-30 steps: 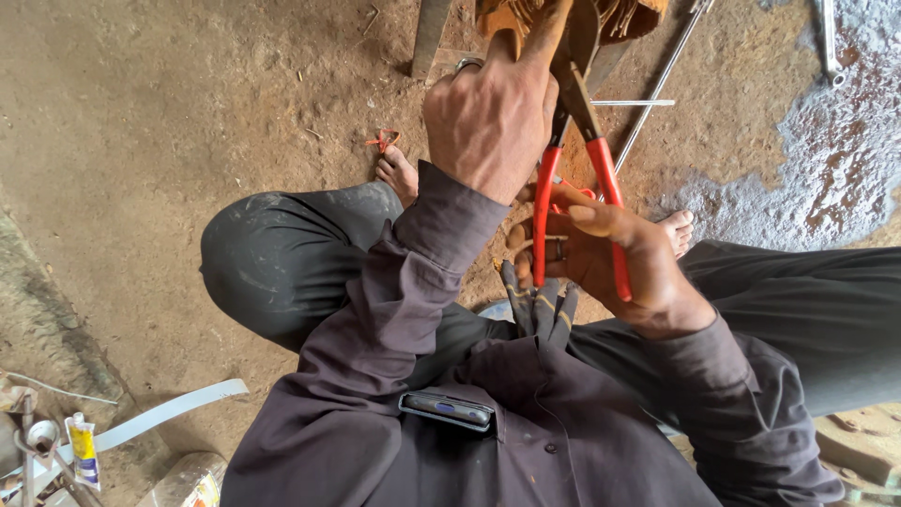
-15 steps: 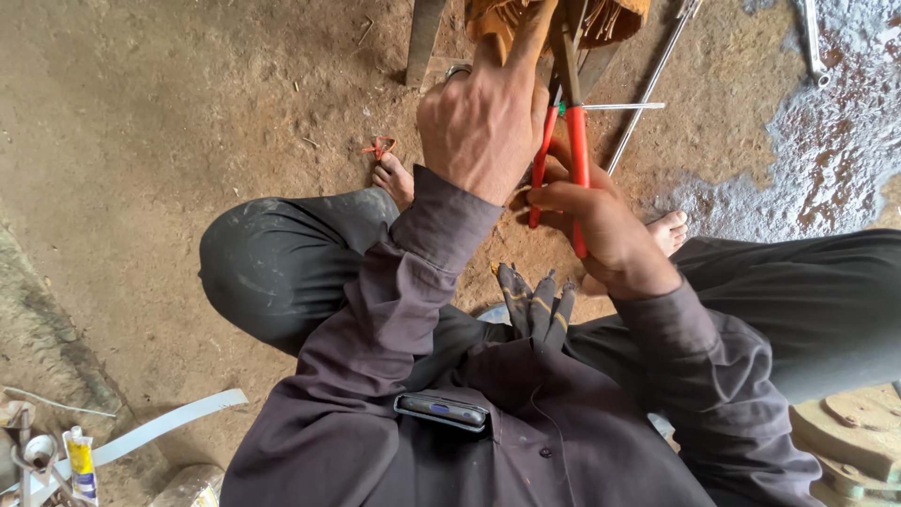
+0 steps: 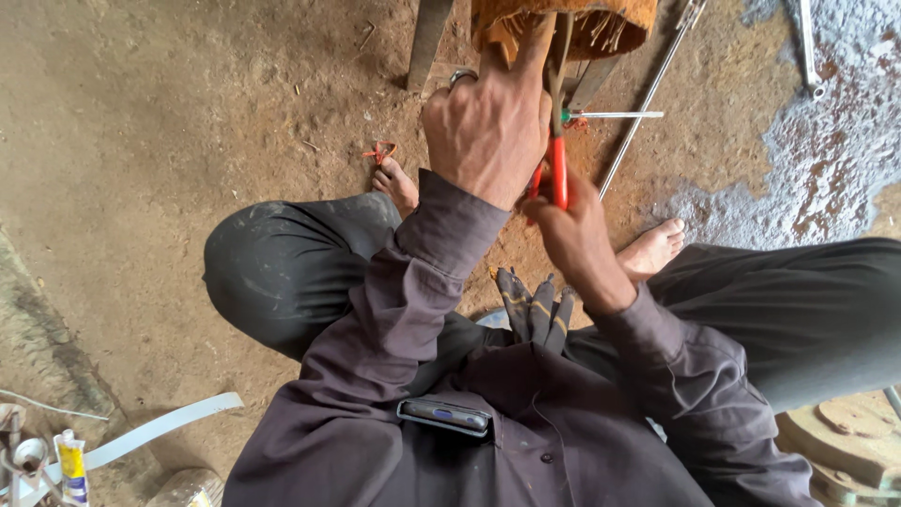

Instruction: The person sits on the floor and uses red-handled pliers to repeatedly pull and trim the ends of copper wires protruding from a rusty cylindrical metal object. The person adjusts the wire position and cuts small sections multiple times.

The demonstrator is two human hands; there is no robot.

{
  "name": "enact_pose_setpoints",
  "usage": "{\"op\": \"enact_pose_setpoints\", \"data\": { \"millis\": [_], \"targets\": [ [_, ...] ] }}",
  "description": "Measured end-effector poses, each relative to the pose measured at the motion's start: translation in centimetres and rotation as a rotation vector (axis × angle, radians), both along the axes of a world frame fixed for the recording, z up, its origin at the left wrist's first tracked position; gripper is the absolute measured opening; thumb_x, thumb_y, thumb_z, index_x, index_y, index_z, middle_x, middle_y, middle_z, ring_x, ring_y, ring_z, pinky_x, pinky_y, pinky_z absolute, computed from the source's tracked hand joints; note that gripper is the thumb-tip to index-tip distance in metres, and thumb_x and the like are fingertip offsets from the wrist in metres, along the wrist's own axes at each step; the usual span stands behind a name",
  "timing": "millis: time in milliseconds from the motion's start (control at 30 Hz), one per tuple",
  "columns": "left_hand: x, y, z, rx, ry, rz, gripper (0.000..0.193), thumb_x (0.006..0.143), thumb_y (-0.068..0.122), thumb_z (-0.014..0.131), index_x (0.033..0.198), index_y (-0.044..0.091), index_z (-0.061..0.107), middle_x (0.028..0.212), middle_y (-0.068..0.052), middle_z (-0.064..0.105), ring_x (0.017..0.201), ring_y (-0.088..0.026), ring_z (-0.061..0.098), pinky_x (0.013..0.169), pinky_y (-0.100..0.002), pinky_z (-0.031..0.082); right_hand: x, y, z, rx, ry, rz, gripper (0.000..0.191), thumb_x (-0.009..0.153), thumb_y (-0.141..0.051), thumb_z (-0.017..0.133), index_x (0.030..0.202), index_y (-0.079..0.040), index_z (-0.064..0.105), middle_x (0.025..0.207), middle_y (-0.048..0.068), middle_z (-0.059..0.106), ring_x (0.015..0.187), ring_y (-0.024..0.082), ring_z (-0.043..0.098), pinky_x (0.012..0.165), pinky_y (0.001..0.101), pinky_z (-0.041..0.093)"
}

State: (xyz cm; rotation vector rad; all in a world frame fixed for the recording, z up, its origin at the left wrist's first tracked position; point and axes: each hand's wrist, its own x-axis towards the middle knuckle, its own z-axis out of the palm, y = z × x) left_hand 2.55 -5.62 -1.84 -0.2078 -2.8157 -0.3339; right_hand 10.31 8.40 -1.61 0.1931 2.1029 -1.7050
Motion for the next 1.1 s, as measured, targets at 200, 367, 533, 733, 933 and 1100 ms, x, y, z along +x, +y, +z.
{"op": "enact_pose_setpoints", "data": {
  "millis": [200,367,533,733,933,1100],
  "targets": [
    [0.1,0.2,-0.3,-0.029,-0.061,0.008,0.07,0.104,0.034,0.066,0.161,0.02,0.027,0.112,-0.022,0.073,0.048,-0.012,0.059,0.041,-0.031,0.048,-0.3,-0.4,-0.2,-0.1,0.047,-0.043,0.047,0.084,-0.005,0.048,0.129,0.007,0.053,0.087,0.012,0.06,0.073,0.019,0.056,0.064,0.0342,0.051],
    [0.3,0.8,-0.3,-0.139,-0.097,0.036,0.07,0.109,0.039,0.062,0.163,0.019,0.022,0.086,-0.012,0.07,0.047,-0.012,0.056,0.04,-0.032,0.045,-1.1,-0.8,-0.4,-0.074,-0.03,-0.069,0.031,0.09,-0.011,0.047,0.11,0.009,0.059,0.084,0.011,0.06,0.071,0.018,0.057,0.063,0.0326,0.051],
    [-0.4,1.3,0.1,-0.184,-0.004,0.111,0.069,0.109,0.042,0.059,0.162,0.022,0.021,0.08,-0.007,0.067,0.05,-0.013,0.055,0.041,-0.031,0.042,-1.5,-0.2,-0.4,-0.118,-0.062,-0.112,0.037,0.081,-0.009,0.044,0.111,0.007,0.058,0.072,0.01,0.056,0.055,0.019,0.051,0.048,0.0338,0.046],
    [-1.4,1.7,0.2,-0.193,-0.105,0.097,0.064,0.11,0.041,0.058,0.162,0.016,0.03,0.079,-0.006,0.068,0.049,-0.012,0.054,0.044,-0.032,0.041,-0.3,-0.4,-1.7,-0.125,-0.004,-0.065,0.038,0.088,-0.013,0.049,0.12,0.005,0.056,0.08,0.007,0.057,0.066,0.014,0.055,0.056,0.0301,0.046],
    [-1.8,0.3,0.2,-0.034,-0.041,0.076,0.063,0.103,0.033,0.069,0.156,0.024,0.036,0.107,-0.02,0.073,0.05,-0.013,0.059,0.036,-0.027,0.044,1.2,0.5,-1.9,-0.225,-0.115,-0.071,0.05,0.091,-0.018,0.056,0.134,0.005,0.051,0.087,0.007,0.062,0.073,0.014,0.058,0.063,0.0285,0.047],
    [-2.6,0.3,0.0,-0.019,0.069,0.056,0.065,0.102,0.034,0.071,0.155,0.02,0.036,0.108,-0.021,0.072,0.063,-0.021,0.066,0.045,-0.032,0.05,1.8,1.2,-1.1,-0.21,-0.137,-0.085,0.054,0.091,-0.021,0.056,0.139,0.004,0.049,0.091,0.009,0.069,0.074,0.015,0.062,0.064,0.0287,0.05]
  ]
}}
